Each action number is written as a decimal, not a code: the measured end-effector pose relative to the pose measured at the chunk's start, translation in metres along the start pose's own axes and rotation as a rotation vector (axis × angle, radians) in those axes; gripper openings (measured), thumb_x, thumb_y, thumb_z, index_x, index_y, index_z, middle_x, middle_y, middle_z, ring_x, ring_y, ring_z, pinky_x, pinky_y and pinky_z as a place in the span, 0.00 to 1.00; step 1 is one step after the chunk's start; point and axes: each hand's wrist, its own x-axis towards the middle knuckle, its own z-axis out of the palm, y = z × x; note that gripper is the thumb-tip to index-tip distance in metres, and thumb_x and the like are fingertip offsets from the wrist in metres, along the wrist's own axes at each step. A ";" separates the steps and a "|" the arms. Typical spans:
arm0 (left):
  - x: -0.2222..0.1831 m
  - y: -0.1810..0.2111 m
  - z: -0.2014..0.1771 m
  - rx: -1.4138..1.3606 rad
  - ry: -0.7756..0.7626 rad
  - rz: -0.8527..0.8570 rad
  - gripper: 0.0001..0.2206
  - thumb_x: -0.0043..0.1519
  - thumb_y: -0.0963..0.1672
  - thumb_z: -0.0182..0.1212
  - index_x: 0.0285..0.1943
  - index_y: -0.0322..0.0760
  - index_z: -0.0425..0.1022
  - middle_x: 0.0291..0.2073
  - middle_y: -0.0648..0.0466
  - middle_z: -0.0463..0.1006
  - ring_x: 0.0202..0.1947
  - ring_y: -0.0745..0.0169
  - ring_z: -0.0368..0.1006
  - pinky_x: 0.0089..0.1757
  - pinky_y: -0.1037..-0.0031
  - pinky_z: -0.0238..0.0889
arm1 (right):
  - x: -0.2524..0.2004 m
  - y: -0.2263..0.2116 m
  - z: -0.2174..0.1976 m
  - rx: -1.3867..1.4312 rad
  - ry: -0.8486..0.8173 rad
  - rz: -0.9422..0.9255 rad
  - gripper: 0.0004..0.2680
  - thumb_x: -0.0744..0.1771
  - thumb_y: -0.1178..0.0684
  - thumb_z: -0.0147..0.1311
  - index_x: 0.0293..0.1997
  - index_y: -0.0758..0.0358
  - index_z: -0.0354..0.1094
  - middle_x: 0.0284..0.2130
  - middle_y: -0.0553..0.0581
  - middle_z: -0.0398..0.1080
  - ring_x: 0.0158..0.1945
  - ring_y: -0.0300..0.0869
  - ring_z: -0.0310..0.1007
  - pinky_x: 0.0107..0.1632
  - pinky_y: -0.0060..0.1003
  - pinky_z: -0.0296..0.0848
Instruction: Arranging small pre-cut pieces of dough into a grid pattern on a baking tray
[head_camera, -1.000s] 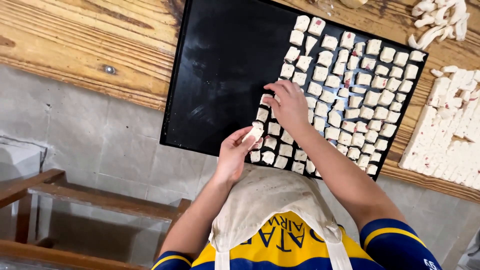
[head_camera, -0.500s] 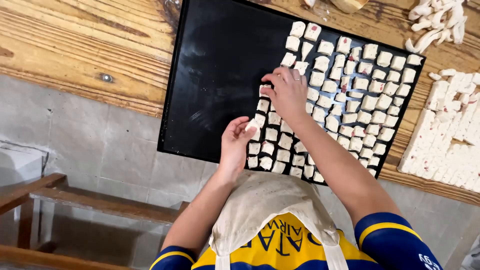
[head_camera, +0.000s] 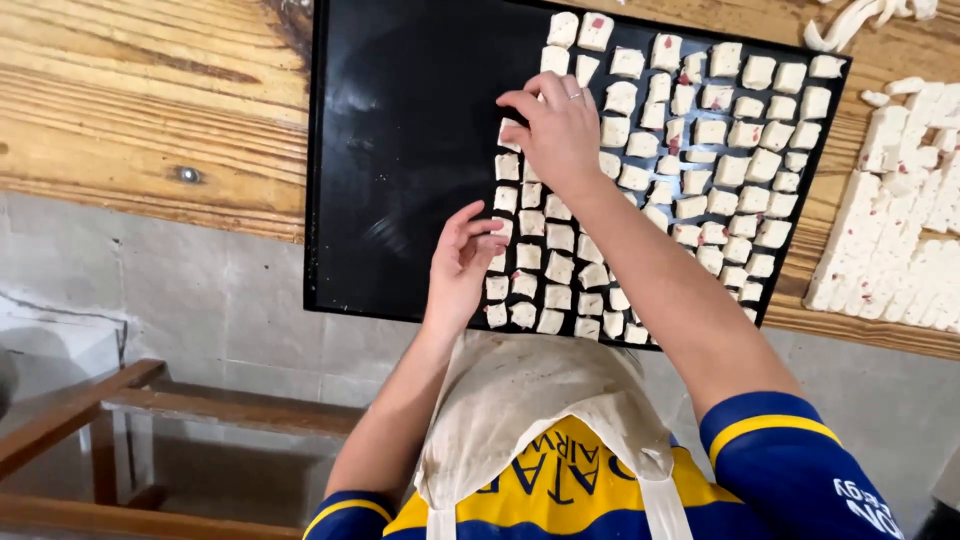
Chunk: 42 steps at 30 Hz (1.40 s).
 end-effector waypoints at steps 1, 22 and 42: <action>-0.003 -0.005 -0.008 0.008 -0.010 0.000 0.21 0.68 0.41 0.57 0.70 0.35 0.60 0.50 0.44 0.77 0.46 0.61 0.77 0.52 0.72 0.72 | -0.001 -0.003 -0.010 0.001 0.009 0.010 0.13 0.61 0.45 0.72 0.48 0.46 0.78 0.41 0.47 0.66 0.46 0.47 0.66 0.50 0.46 0.68; -0.005 0.022 0.156 0.539 -0.349 -0.196 0.20 0.68 0.48 0.48 0.66 0.34 0.67 0.60 0.48 0.73 0.59 0.59 0.71 0.57 0.67 0.70 | -0.167 0.346 -0.243 -0.064 -0.423 0.562 0.16 0.67 0.43 0.64 0.55 0.59 0.67 0.65 0.54 0.57 0.65 0.61 0.55 0.62 0.71 0.47; 0.054 -0.062 0.236 0.019 -0.106 -0.132 0.11 0.62 0.39 0.66 0.53 0.31 0.78 0.23 0.45 0.80 0.21 0.64 0.78 0.28 0.81 0.70 | -0.147 0.179 -0.161 0.958 -0.096 0.607 0.07 0.68 0.57 0.64 0.50 0.62 0.75 0.29 0.52 0.71 0.29 0.32 0.70 0.32 0.26 0.74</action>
